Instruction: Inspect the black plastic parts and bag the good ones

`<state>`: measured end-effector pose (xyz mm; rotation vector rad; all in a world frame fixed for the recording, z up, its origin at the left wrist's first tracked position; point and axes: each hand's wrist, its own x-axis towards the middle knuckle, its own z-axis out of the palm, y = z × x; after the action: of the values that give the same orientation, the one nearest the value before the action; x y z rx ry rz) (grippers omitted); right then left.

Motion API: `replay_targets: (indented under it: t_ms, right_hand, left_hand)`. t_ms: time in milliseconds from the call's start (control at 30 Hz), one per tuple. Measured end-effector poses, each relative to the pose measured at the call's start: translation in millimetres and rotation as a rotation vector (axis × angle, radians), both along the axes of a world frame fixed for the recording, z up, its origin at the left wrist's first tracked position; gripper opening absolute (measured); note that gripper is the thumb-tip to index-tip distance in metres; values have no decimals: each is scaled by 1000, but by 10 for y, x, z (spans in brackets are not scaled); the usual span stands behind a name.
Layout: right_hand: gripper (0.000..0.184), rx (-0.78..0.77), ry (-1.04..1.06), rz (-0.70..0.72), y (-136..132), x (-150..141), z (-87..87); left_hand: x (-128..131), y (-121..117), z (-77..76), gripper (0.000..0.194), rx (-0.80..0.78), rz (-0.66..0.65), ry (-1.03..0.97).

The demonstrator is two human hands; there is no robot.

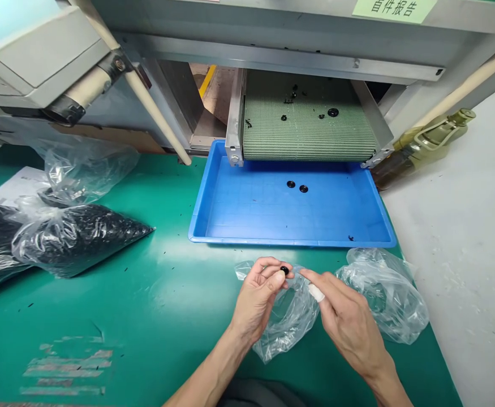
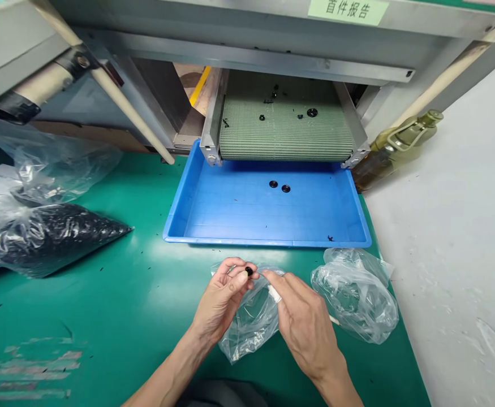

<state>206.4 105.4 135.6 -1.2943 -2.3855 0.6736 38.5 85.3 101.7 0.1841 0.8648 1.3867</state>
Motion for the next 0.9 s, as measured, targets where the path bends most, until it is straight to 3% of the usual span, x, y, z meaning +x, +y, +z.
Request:
replay_targets:
  t_ms: [500,900]
  right_hand:
    - [34,146,-15,34,27,-180,20]
    - [37,113,17,-5,-25,-233,-46]
  left_hand:
    - [39,57,-26,21,-3,96,67]
    - [87,40,-76,21,-28,183,184]
